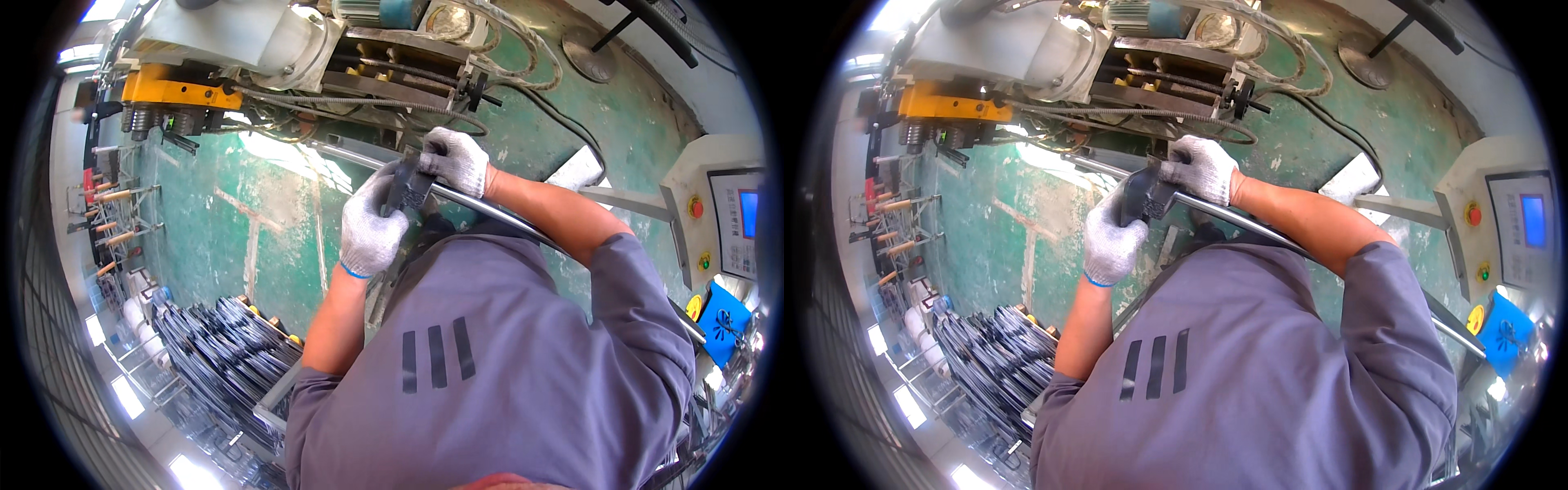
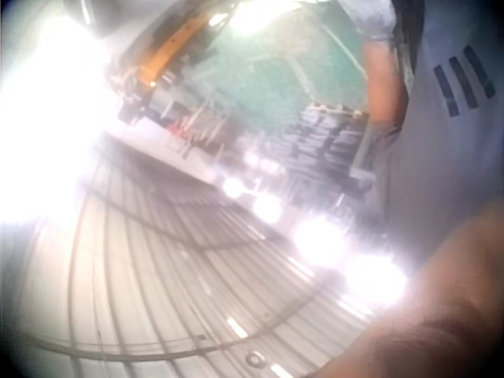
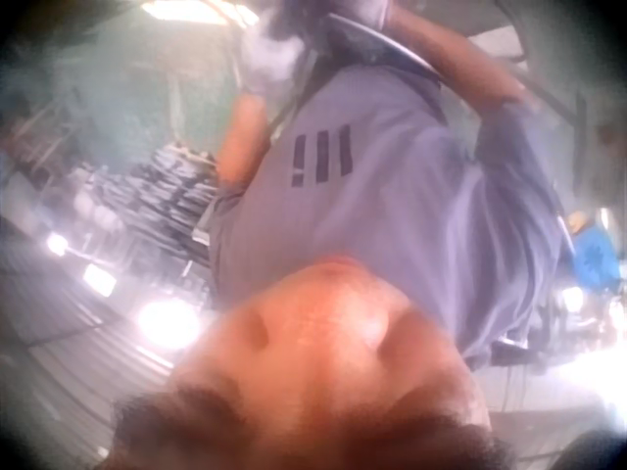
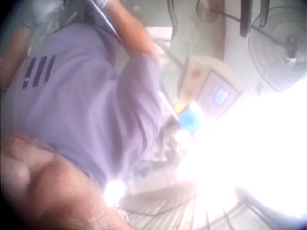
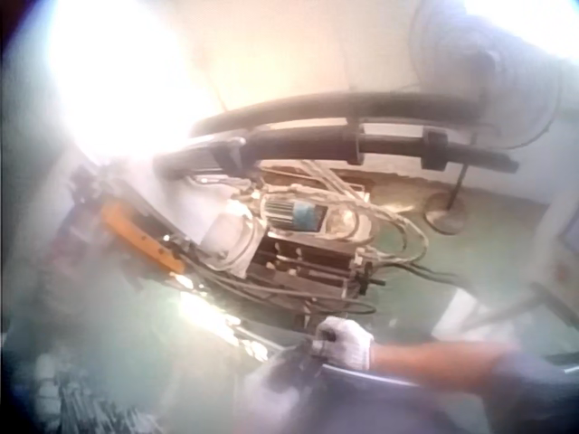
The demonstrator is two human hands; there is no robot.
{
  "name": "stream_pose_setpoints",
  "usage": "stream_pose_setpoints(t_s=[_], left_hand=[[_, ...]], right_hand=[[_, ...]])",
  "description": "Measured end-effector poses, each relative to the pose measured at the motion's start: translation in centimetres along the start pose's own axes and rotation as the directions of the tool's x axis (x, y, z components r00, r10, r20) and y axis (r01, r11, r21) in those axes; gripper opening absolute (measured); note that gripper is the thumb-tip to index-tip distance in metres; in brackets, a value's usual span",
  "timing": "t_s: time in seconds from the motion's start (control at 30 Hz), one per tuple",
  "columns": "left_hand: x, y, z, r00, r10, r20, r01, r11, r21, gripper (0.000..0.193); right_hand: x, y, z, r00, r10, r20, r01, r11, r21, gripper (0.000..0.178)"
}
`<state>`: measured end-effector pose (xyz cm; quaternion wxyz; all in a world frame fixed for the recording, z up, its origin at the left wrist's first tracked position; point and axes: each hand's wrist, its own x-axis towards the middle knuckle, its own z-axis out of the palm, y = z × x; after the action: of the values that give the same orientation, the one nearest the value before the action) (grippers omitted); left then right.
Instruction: The person measures and cuts long metal rods using a chop saw in a workshop. They repeatedly measure the rods with a tape measure, position them in the saw, and cut them to size. The person also moves a bundle of rods on a cart and stacks the cut pieces.
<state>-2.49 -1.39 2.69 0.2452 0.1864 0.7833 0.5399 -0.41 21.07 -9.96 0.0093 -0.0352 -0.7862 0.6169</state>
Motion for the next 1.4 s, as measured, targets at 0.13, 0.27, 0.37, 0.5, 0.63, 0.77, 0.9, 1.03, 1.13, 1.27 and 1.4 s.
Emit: stream_pose_setpoints(t_s=[0.13, 0.27, 0.37, 0.5, 0.63, 0.77, 0.9, 1.03, 1.13, 1.27, 1.4], left_hand=[[-0.2, -1.0, 0.0, 0.998, 0.058, -0.023, -0.057, 0.998, 0.026, 0.045], [0.4, 0.6, -0.3, 0.999, -0.054, 0.006, 0.053, 0.998, 0.046, 0.047], [0.3, 0.8, -0.5, 0.998, -0.059, -0.01, 0.059, 0.997, 0.044, 0.049], [0.2, -0.1, -0.4, 0.999, -0.031, -0.018, 0.031, 0.999, 0.011, 0.048], [0.3, -0.6, -0.5, 0.999, -0.034, -0.004, 0.034, 0.999, 0.008, 0.045], [0.4, 0.9, -0.4, 1.0, 0.01, -0.005, -0.01, 0.998, 0.063, 0.042], [0.6, 1.0, -0.8, 0.999, 0.037, 0.003, -0.037, 0.992, 0.122, 0.043], [0.3, 0.1, -0.7, 0.999, 0.033, -0.036, -0.03, 0.996, 0.083, 0.047], [0.3, -0.5, -1.0, 0.999, 0.004, -0.032, -0.003, 0.999, 0.032, 0.049], [0.7, 0.4, -1.1, 1.0, 0.013, -0.016, -0.012, 0.996, 0.093, 0.05], [0.7, 1.0, -1.1, 1.0, 0.018, -0.006, -0.017, 0.989, 0.145, 0.051]], right_hand=[[0.6, 0.0, -0.1, 0.998, -0.058, -0.023, 0.056, 0.995, -0.081, 0.031], [0.6, 0.4, 0.9, 0.997, 0.016, -0.07, -0.015, 1.0, 0.022, 0.036], [0.8, 0.1, 1.0, 0.997, 0.058, -0.052, -0.056, 0.997, 0.044, 0.037], [0.9, 0.4, 1.0, 0.998, -0.005, -0.069, 0.003, 0.999, -0.033, 0.039], [0.3, -1.3, 0.0, 0.991, 0.136, 0.013, -0.135, 0.989, -0.064, 0.042], [-0.3, -2.5, -1.4, 0.966, 0.221, 0.136, -0.22, 0.975, -0.022, 0.031], [-0.5, -2.2, -1.3, 0.974, 0.168, 0.153, -0.174, 0.984, 0.03, 0.022], [0.0, -1.6, -0.7, 0.992, 0.08, 0.096, -0.075, 0.996, -0.055, 0.019], [0.3, -1.7, -0.8, 0.996, -0.064, 0.058, 0.074, 0.983, -0.17, 0.019], [0.0, -1.4, -0.6, 0.999, 0.015, 0.05, -0.009, 0.993, -0.118, 0.021], [-0.2, -3.9, -1.3, 0.978, 0.184, 0.095, -0.169, 0.975, -0.146, 0.024]])
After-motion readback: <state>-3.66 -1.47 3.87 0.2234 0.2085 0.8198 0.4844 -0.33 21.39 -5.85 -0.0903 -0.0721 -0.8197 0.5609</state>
